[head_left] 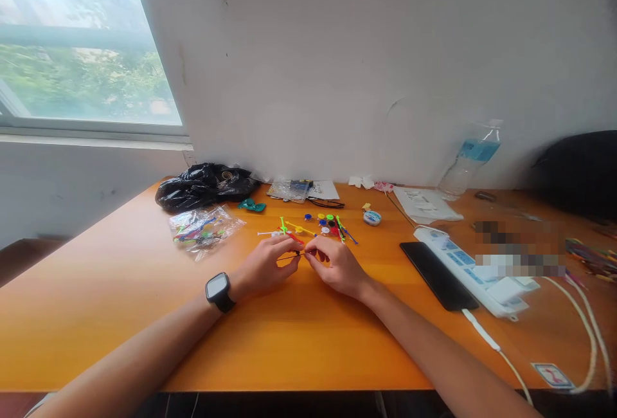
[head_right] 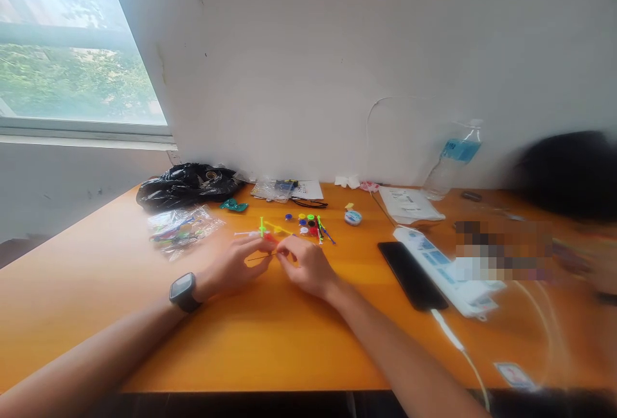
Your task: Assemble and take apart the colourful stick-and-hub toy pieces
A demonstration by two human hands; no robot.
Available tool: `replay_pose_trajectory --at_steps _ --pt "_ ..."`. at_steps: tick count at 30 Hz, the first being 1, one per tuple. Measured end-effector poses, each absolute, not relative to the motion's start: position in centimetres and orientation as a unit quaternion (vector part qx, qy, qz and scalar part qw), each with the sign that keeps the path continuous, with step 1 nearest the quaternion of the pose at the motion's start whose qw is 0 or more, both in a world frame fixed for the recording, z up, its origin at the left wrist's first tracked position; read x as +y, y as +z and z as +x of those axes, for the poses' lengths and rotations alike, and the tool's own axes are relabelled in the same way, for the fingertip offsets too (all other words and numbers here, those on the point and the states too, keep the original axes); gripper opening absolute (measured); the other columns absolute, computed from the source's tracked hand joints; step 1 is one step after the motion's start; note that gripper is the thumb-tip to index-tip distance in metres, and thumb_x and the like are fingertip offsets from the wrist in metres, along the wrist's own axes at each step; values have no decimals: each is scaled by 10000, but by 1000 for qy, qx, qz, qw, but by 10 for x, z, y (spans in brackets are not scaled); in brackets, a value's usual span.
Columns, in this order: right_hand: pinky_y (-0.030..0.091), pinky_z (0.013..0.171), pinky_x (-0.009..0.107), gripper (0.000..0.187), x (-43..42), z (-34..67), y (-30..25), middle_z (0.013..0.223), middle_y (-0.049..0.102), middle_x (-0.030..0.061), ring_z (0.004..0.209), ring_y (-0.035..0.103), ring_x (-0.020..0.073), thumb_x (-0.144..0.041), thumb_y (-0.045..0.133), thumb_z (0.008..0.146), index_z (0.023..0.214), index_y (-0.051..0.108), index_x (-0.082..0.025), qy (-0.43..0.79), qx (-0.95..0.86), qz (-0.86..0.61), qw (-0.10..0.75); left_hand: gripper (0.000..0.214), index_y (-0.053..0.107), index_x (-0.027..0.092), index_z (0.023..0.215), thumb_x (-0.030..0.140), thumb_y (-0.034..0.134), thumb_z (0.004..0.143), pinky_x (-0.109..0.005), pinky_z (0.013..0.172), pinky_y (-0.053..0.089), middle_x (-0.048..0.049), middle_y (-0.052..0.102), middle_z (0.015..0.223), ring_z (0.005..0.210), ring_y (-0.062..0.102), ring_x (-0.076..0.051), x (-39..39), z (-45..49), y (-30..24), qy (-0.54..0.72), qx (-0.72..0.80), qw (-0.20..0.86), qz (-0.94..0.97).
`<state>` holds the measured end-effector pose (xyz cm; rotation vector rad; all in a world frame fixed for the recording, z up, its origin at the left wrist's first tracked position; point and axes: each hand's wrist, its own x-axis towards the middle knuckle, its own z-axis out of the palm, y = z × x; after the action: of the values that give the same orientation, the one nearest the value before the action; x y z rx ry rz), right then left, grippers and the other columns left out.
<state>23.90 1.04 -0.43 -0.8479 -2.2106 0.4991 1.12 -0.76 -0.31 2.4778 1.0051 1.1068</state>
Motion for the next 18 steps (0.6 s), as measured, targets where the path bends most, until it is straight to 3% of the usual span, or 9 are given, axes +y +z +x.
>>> replay_pose_trajectory --at_steps 4,11,15,18 --pt "477 738 315 129 9 239 -3 932 722 54 858 655 204 -264 564 1012 975 684 -237 190 -862 -315 347 226 726 242 1125 203 572 964 -402 976 559 -89 746 1106 1045 704 -255 -5 10 -6 351 333 84 871" --pt "492 767 327 132 7 239 -2 939 722 58 871 653 209 -249 565 1005 963 690 -241 192 -865 -310 344 233 753 225 1071 208 550 959 -383 857 586 -85 777 971 890 733 -244 -6 12 -5 346 333 41 876" --pt "488 744 324 126 7 238 -3 939 715 54 832 635 202 -269 569 1003 977 690 -243 201 -863 -310 343 226 757 219 1009 221 536 961 -350 746 568 -78 755 858 775 702 -217 -8 13 -4 338 347 54 873" --pt "476 703 318 128 7 239 -1 914 682 44 760 587 186 -279 547 1016 998 668 -242 222 -849 -317 360 167 742 219 1008 237 589 944 -342 774 566 -65 746 873 788 683 -202 -11 15 0 381 349 113 848"
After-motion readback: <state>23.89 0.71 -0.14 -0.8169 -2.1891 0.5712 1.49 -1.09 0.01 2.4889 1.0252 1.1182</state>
